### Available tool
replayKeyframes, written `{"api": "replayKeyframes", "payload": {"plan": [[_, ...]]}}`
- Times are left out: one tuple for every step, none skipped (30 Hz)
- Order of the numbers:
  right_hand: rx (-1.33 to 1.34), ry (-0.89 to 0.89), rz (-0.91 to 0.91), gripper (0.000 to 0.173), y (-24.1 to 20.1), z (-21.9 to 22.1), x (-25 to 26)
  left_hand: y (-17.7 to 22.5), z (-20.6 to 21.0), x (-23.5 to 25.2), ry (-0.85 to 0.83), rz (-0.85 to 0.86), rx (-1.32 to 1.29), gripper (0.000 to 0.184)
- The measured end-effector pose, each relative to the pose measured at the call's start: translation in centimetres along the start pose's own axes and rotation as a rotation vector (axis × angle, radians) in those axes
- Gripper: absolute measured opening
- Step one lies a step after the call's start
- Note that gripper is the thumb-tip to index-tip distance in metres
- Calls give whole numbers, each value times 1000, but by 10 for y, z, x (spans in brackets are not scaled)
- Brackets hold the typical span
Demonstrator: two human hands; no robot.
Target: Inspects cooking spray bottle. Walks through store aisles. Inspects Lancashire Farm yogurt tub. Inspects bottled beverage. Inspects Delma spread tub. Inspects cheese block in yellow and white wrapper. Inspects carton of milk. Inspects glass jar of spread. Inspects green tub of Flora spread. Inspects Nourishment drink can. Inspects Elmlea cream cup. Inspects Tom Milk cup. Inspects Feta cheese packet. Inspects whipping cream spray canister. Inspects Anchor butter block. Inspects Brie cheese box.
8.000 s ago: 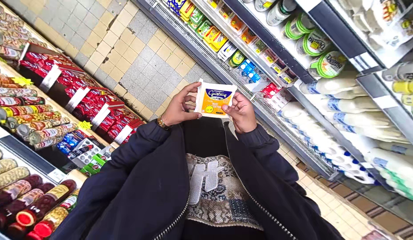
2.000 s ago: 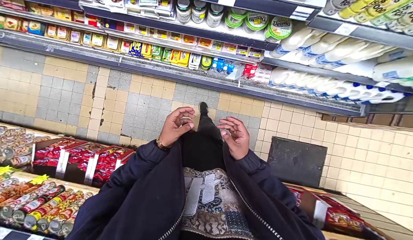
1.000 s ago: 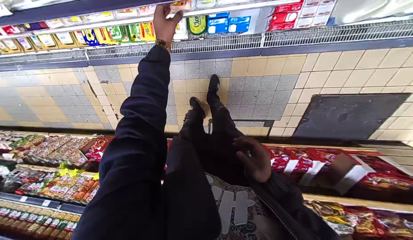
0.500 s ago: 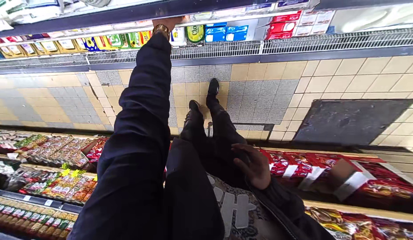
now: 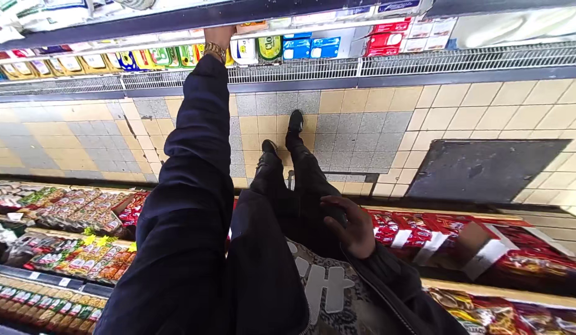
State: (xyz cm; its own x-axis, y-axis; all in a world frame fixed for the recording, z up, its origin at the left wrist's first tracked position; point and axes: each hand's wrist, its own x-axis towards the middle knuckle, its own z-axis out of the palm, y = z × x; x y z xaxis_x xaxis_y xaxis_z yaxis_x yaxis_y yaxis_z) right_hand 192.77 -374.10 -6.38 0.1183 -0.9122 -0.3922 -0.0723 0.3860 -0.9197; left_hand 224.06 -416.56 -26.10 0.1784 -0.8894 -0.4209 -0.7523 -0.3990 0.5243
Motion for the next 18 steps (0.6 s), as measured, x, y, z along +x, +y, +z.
{"api": "replayKeyframes", "payload": {"plan": [[-5, -3, -6, 41, -1, -1, -1, -3, 1, 0, 14, 6, -73, 64], [-5, -5, -12, 41, -3, -2, -2, -6, 3, 0, 26, 11, -137, 65], [-7, -6, -15, 41, -5, -3, -2, -8, 5, -2, 41, 11, -213, 67], [-9, -9, -19, 41, -7, -3, -3, -9, 7, -4, 53, 2, -298, 68], [-11, -11, -25, 41, -9, -4, -3, -11, 7, -6, 51, -16, -366, 68], [-11, -15, -34, 42, -10, -4, -3, -12, 7, -9, 52, -38, -411, 67], [-6, -19, -44, 41, -11, -4, -3, -13, 8, -12, 65, -56, -455, 65], [3, -24, -54, 41, -12, -4, -4, -15, 9, -15, 81, -65, -505, 64], [8, -28, -61, 41, -13, -4, -4, -17, 8, -19, 95, -70, -551, 64], [14, -32, -70, 41, -15, -4, -4, -17, 7, -24, 103, -87, -608, 66], [19, -35, -84, 41, -16, -5, -4, -17, 4, -31, 95, -109, -666, 73], [22, -41, -100, 41, -17, -5, -4, -19, 2, -39, 88, -129, -708, 80], [26, -48, -116, 41, -18, -5, -4, -22, 0, -49, 77, -142, -728, 86], [29, -55, -129, 41, -20, -4, -4, -25, -3, -60, 65, -144, -734, 90], [33, -61, -141, 41, -22, -3, -3, -28, -6, -74, 45, -144, -741, 92], [33, -71, -155, 41, -25, -1, -2, -30, -9, -90, 27, -146, -748, 92], [31, -86, -173, 43, -28, 0, 0, -31, -13, -108, 9, -145, -745, 91], [29, -99, -198, 45, -31, 1, 4, -31, -20, -127, -15, -129, -732, 89]]}}
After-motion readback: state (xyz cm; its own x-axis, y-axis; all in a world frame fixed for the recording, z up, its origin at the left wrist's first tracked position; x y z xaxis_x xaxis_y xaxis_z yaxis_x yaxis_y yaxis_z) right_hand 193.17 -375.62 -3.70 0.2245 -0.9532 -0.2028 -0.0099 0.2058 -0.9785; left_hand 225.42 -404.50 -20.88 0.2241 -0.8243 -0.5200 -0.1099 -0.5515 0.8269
